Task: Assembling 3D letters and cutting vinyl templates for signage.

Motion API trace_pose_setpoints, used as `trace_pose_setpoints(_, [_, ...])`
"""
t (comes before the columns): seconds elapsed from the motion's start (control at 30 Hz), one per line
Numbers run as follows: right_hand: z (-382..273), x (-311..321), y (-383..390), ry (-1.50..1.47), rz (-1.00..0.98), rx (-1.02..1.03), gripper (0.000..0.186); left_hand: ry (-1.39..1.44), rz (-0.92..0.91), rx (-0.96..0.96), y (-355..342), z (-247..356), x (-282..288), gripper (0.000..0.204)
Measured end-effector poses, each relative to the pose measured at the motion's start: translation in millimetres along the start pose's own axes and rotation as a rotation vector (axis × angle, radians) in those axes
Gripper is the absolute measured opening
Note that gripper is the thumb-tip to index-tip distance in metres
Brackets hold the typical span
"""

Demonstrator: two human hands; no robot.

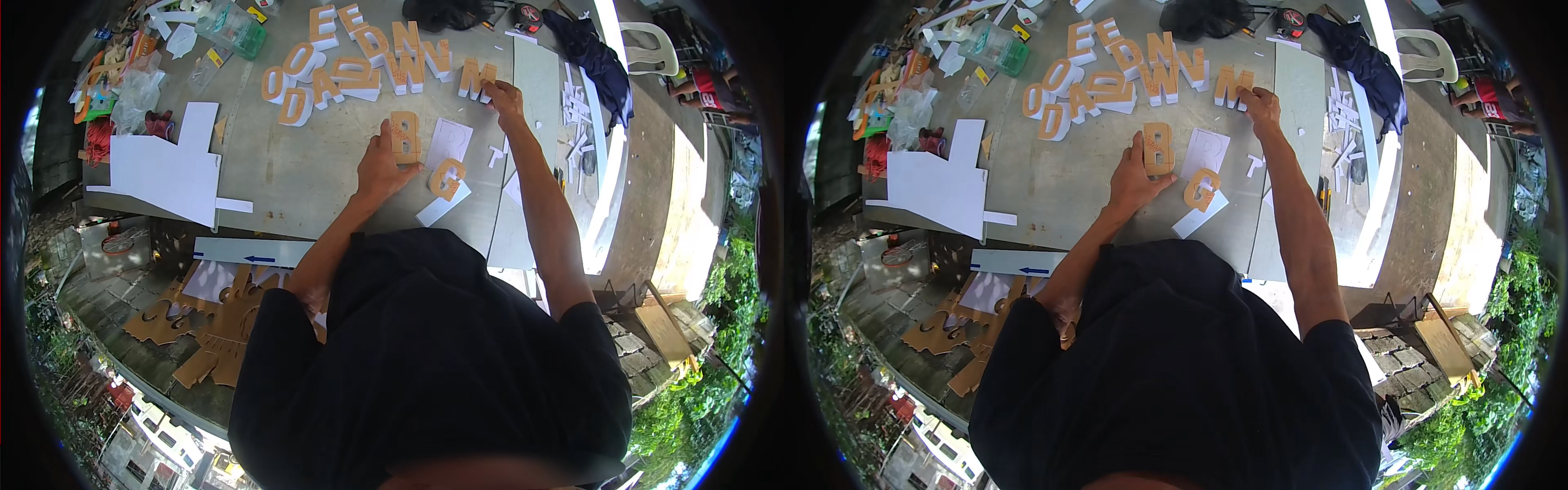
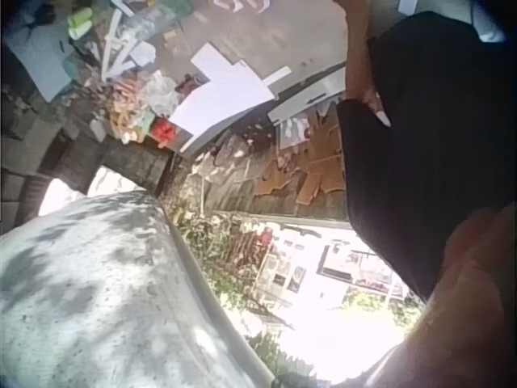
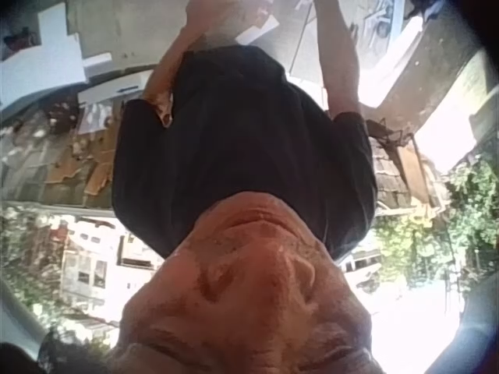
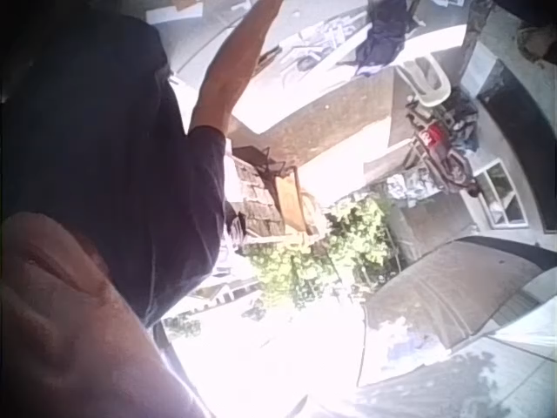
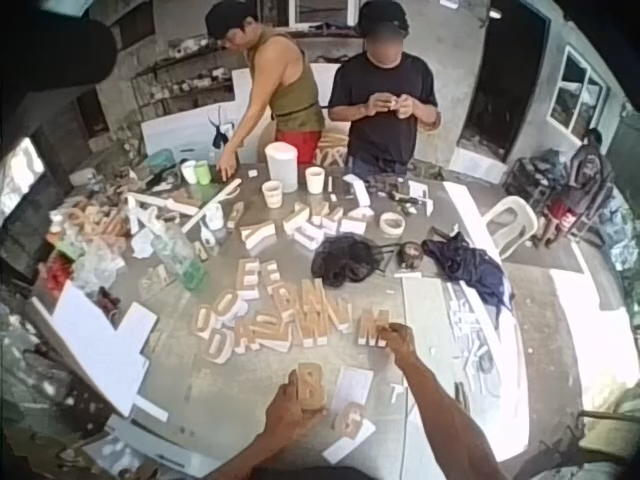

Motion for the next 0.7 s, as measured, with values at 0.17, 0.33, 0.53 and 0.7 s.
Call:
trace_pose_setpoints(0.17, [-0.8,4.5,3.5,0.241,0.031,-0.064,0.059,-0.107,0.025,0.077,-1.0,8.3,-5.0,0.122])
trace_pose_setpoints(0.33, [5.0,3.0,17.4,0.217,0.156,-0.043,0.065,-0.111,0.073,0.045,1.3,8.6,-6.5,0.112])
trace_pose_setpoints(0.53, [8.5,13.3,129.6,0.11,0.201,0.28,0.065,-0.073,0.127,-0.083,5.1,-5.0,-8.0,0.102])
trace_pose_setpoints(0.7, [18.5,-19.7,233.5,0.492,-0.155,0.5,0.106,-0.053,0.204,-0.237,14.5,-5.8,-2.8,0.099])
Point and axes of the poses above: each hand's wrist, its own y-axis away from the middle knuckle, its own x-axis out of the back of the hand, z = x × y, the point moved 5 cm from there along -y, towards the middle knuckle, and after that the axes turned 15 degrees about y, right-handed, at the moved point
